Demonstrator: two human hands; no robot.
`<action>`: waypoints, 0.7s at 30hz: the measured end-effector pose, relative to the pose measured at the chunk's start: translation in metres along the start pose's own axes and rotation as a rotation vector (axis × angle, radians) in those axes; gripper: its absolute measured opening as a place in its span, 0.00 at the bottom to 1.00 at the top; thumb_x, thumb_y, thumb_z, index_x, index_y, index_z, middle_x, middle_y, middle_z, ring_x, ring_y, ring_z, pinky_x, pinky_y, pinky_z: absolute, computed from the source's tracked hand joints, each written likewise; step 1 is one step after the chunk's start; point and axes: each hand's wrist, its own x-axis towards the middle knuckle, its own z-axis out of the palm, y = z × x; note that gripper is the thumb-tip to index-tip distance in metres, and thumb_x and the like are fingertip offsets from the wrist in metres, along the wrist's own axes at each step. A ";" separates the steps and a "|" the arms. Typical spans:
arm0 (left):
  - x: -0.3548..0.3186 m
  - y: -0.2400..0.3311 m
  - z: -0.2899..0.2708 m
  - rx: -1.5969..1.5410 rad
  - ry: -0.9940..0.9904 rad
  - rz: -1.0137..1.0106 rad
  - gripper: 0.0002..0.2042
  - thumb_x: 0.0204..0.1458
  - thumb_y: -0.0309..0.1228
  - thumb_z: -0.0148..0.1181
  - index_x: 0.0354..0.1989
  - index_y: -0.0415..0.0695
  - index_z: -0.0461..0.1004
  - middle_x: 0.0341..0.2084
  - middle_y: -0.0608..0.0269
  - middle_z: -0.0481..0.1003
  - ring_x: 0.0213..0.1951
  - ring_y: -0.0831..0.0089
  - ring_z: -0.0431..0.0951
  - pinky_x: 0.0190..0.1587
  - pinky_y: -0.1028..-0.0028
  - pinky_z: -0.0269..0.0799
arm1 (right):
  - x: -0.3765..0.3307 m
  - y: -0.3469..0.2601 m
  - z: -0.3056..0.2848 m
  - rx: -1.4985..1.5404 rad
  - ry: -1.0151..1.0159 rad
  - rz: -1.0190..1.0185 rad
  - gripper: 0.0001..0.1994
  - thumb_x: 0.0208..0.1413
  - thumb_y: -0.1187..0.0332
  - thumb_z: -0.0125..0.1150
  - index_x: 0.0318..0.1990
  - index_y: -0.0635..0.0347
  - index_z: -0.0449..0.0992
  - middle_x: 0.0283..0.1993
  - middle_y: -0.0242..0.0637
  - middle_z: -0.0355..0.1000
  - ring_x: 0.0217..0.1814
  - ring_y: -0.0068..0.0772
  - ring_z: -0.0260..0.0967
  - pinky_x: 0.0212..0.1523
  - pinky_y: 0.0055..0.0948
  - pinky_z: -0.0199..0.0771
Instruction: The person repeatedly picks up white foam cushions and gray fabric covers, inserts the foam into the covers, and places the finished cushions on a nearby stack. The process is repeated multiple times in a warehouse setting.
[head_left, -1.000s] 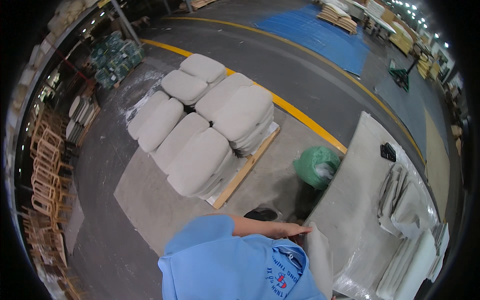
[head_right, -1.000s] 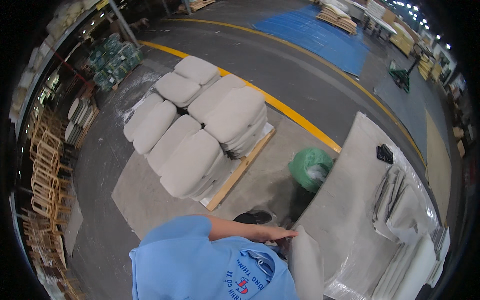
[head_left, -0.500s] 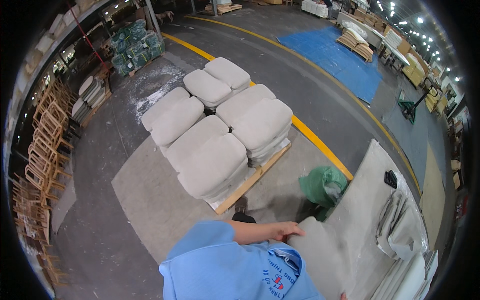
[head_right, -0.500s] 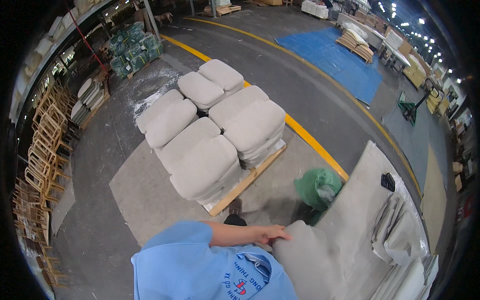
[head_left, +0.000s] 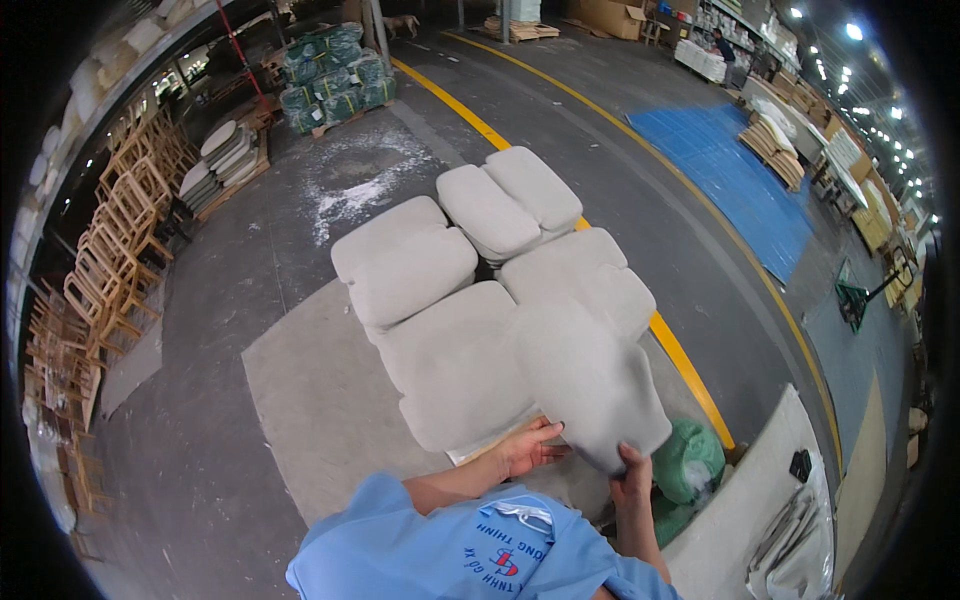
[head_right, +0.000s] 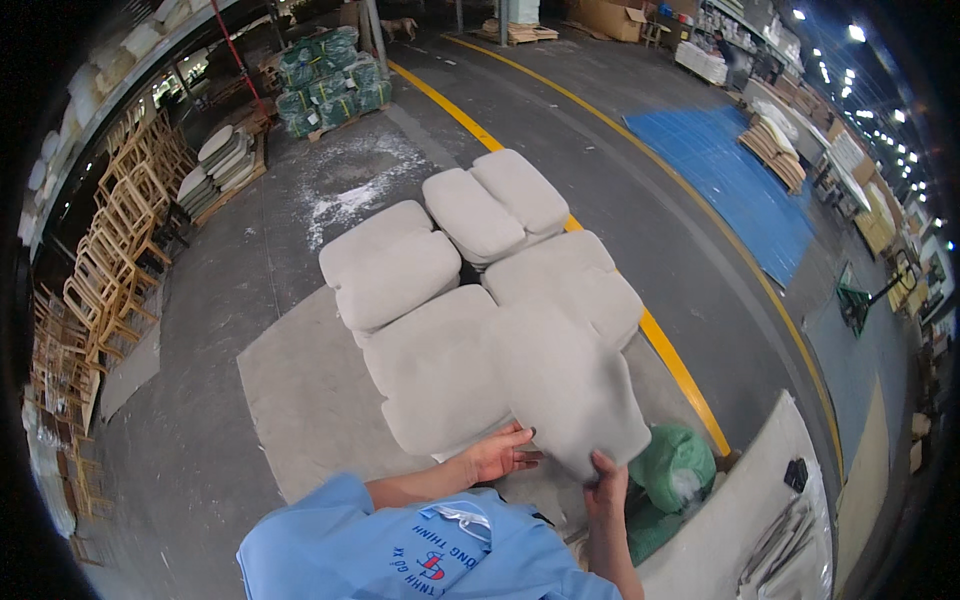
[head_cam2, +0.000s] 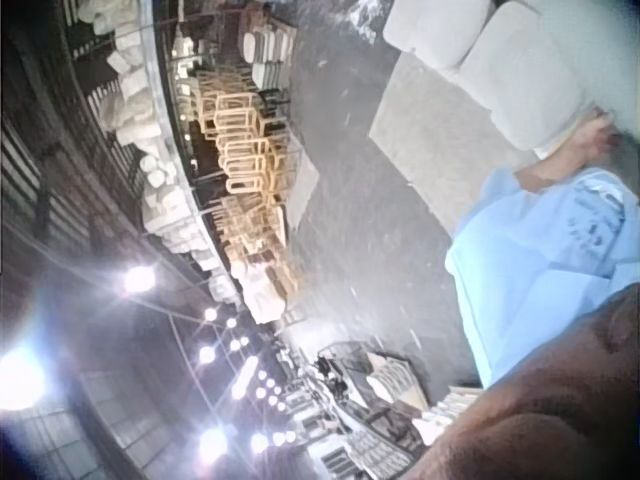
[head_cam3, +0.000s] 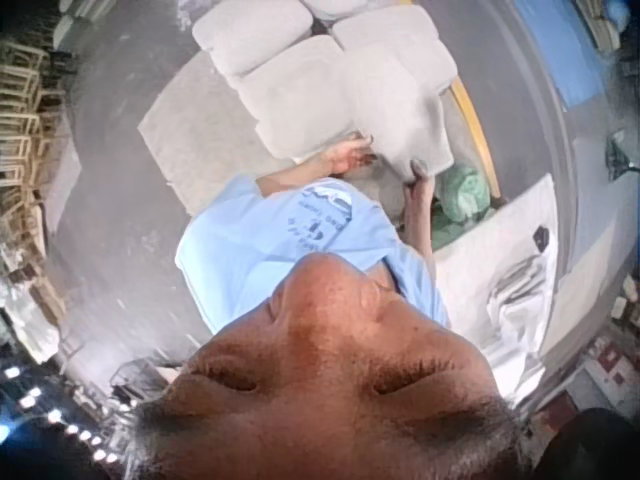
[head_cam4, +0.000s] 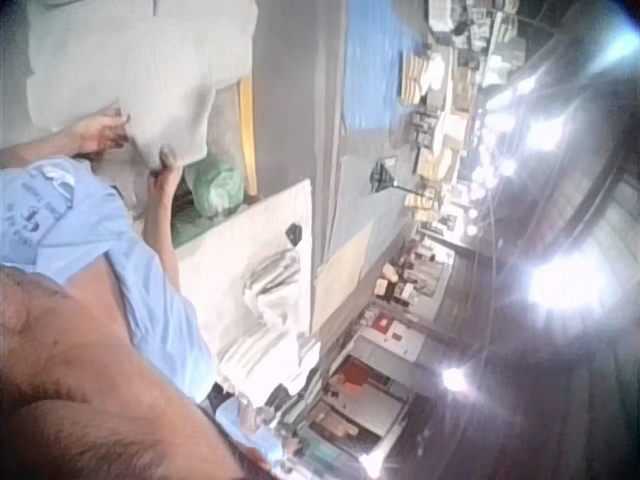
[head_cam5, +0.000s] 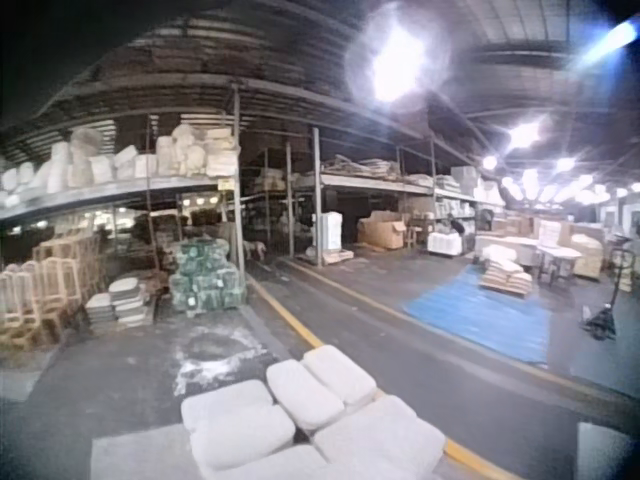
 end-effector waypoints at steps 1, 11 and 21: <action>-0.002 0.014 -0.007 -0.020 0.017 0.017 0.24 0.64 0.41 0.66 0.64 0.52 0.65 0.61 0.62 0.73 0.57 0.57 0.79 0.59 0.57 0.76 | 0.019 0.005 0.025 -0.008 -0.035 0.017 0.35 0.47 0.72 0.70 0.66 0.62 0.67 0.59 0.40 0.73 0.61 0.45 0.72 0.63 0.46 0.75; -0.128 0.145 -0.147 0.130 0.569 0.466 0.47 0.58 0.41 0.72 0.79 0.45 0.45 0.67 0.53 0.69 0.65 0.56 0.72 0.66 0.54 0.70 | 0.109 -0.046 0.143 -0.446 -0.292 0.192 0.30 0.47 0.77 0.64 0.62 0.61 0.72 0.56 0.39 0.76 0.59 0.42 0.74 0.59 0.44 0.76; -0.124 0.076 -0.101 -0.305 0.231 0.705 0.31 0.56 0.37 0.69 0.68 0.47 0.67 0.62 0.57 0.74 0.64 0.56 0.74 0.68 0.50 0.69 | 0.179 -0.078 0.187 -0.429 -0.415 0.219 0.27 0.69 0.43 0.58 0.62 0.56 0.71 0.56 0.38 0.78 0.49 0.40 0.80 0.48 0.43 0.81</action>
